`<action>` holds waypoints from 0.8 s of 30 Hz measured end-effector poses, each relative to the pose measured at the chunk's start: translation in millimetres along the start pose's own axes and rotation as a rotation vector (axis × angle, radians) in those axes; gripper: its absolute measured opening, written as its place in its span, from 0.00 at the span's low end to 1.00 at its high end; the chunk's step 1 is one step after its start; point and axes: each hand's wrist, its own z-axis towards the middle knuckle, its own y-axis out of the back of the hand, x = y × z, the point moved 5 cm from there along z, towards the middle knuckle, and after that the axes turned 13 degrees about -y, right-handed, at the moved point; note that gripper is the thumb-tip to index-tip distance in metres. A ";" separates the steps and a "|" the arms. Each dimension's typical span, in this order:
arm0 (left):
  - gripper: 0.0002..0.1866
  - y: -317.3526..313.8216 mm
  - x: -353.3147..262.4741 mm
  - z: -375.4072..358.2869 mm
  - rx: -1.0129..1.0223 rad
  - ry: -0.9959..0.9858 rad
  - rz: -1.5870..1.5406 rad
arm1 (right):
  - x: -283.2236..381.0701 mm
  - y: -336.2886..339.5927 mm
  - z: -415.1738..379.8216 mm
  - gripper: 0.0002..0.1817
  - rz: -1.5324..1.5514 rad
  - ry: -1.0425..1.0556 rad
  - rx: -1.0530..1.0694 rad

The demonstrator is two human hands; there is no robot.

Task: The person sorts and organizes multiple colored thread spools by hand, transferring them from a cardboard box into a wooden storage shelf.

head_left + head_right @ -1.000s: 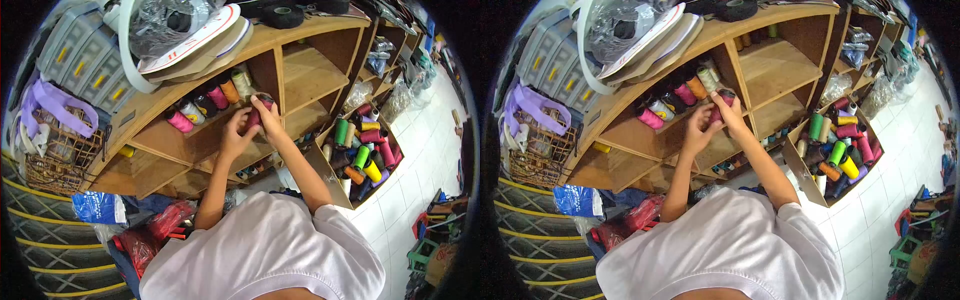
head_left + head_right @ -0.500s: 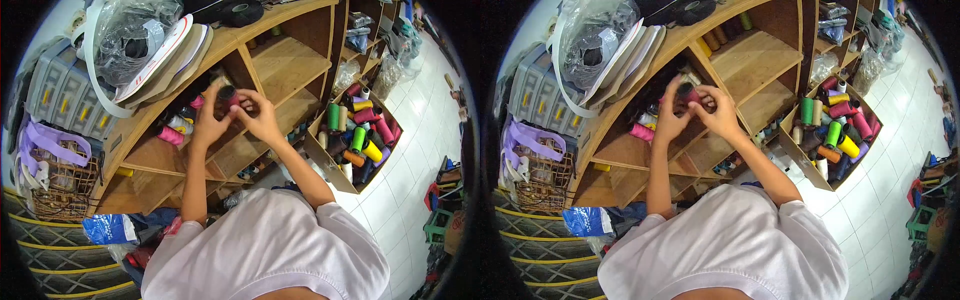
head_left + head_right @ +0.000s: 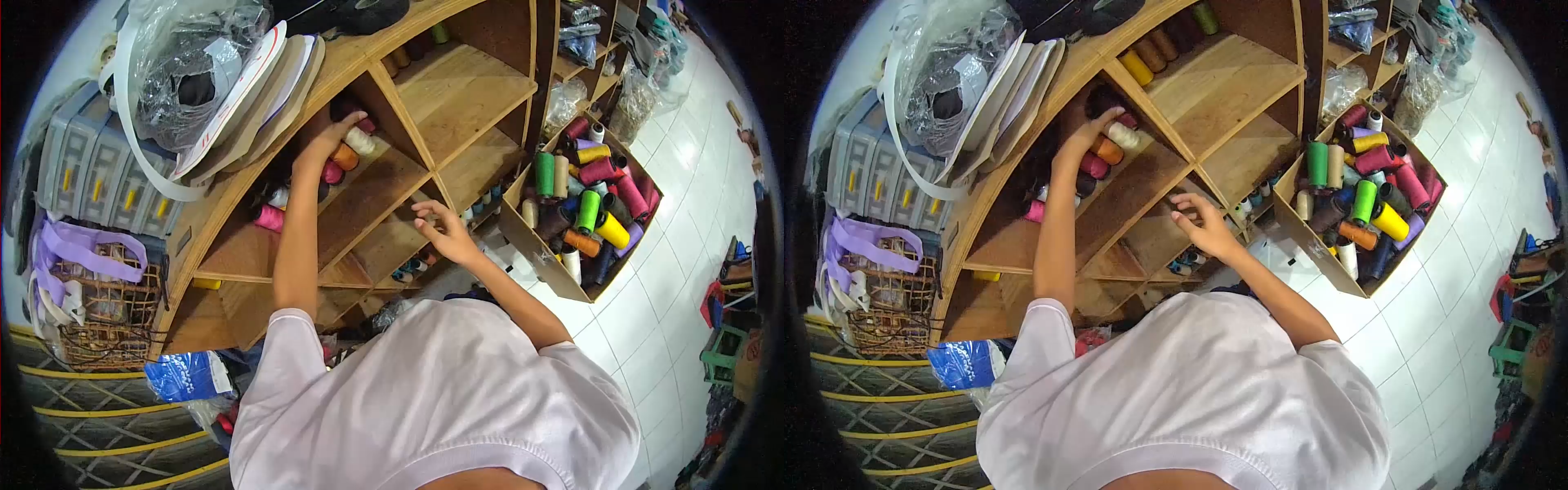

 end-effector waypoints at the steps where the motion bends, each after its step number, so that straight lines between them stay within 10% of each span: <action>1: 0.52 -3.6 3.8 0.4 0.003 -0.006 0.000 | -0.7 0.5 -0.2 0.17 0.004 0.002 -0.005; 3: 0.39 -10.9 9.7 0.9 0.000 0.053 -0.087 | -4.4 1.9 -0.4 0.17 -0.058 -0.003 -0.013; 13: 0.43 -25.8 1.5 -2.4 -0.032 -0.148 0.360 | -18.1 8.4 7.4 0.18 -0.066 0.025 -0.014; 22: 0.40 -32.6 9.4 -13.3 0.041 0.033 0.287 | -1.2 5.6 5.9 0.18 -0.101 -0.041 -0.026; 24: 0.36 -21.7 9.4 -32.7 0.077 0.268 0.149 | 30.7 0.0 1.3 0.16 -0.355 0.273 -0.120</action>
